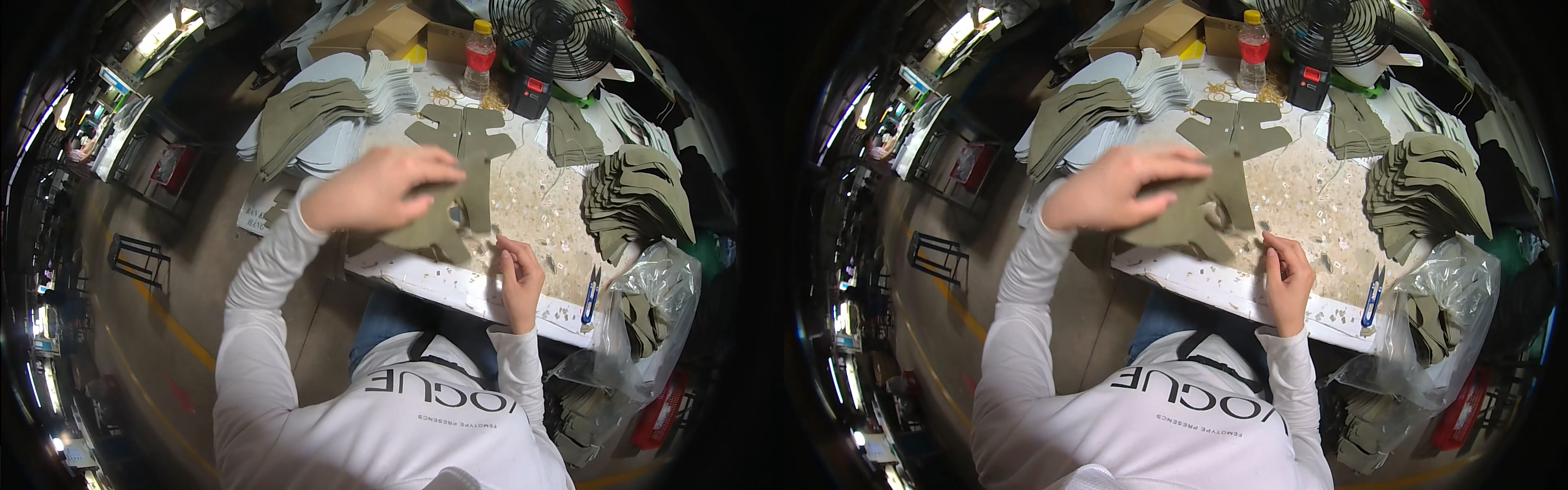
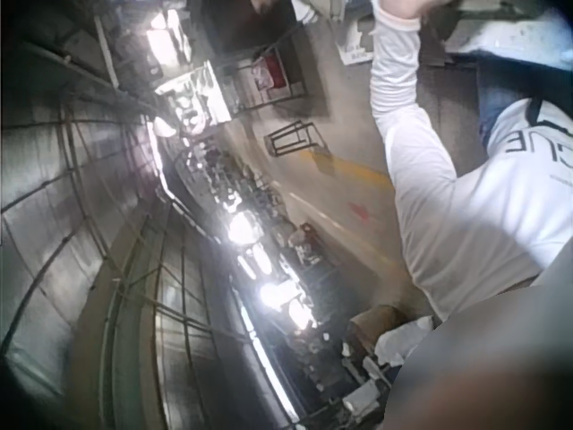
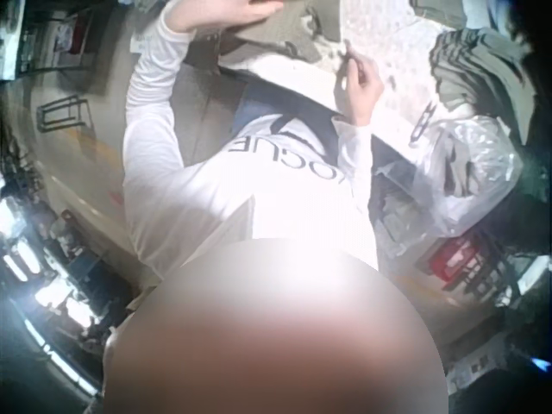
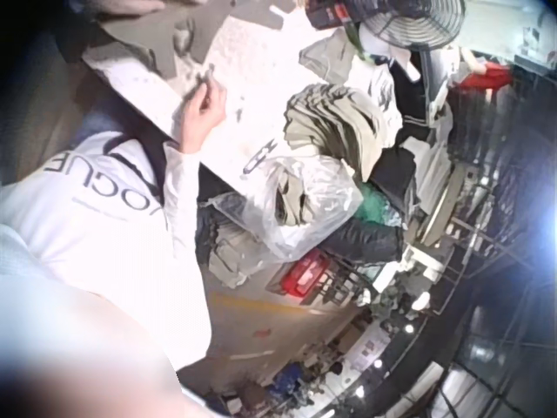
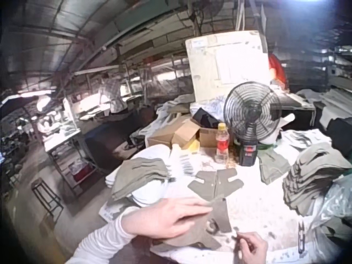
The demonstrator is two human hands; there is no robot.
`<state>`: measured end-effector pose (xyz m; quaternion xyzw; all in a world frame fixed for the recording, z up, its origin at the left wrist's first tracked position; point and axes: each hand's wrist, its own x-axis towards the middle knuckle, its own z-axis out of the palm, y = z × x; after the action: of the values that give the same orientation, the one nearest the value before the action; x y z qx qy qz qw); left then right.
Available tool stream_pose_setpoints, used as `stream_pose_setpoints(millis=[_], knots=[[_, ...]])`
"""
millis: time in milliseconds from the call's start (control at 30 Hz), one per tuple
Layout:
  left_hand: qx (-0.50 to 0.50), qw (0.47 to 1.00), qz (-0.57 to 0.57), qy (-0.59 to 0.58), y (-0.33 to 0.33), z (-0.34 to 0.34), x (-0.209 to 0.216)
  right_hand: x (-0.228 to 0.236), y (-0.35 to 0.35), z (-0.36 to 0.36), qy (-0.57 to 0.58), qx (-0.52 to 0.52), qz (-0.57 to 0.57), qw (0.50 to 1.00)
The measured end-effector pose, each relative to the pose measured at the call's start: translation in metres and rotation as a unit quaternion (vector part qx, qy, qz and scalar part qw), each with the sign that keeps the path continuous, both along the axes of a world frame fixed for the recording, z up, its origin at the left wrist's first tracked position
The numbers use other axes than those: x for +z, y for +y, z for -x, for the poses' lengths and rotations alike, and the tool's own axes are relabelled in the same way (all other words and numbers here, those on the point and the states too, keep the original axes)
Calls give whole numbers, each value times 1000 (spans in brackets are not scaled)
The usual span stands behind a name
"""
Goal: The person repeatedly picks up olive-green fabric pieces from a table, aligns them into a neat stack, and secures the stack with a rubber band. The person then moves the completed bundle aside and repeats the process with additional pieces.
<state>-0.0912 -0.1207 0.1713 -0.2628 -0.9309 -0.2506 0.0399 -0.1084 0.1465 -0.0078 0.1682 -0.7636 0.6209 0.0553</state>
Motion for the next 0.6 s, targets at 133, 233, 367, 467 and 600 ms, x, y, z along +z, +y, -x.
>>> stream_pose_setpoints(millis=[133, 233, 367, 467, 600], knots=[[18, 993, -111, 26, -41, 22, 43, 3, 0, -2, -1, -5, 15, 1000], [106, 969, -221, 26, -94, 18, 54, 4, 0, -2, -10, 0, 25, 1000], [243, 898, -366, 16, -179, 8, 25, 5, 2, -3, -10, 3, 0, 1000], [405, 869, -280, -44, -224, 1, -19, 5, 1, -3, -2, 11, -2, 1000], [374, 845, -381, -29, -238, -11, -43, 6, -1, -3, 21, 14, 3, 1000]])
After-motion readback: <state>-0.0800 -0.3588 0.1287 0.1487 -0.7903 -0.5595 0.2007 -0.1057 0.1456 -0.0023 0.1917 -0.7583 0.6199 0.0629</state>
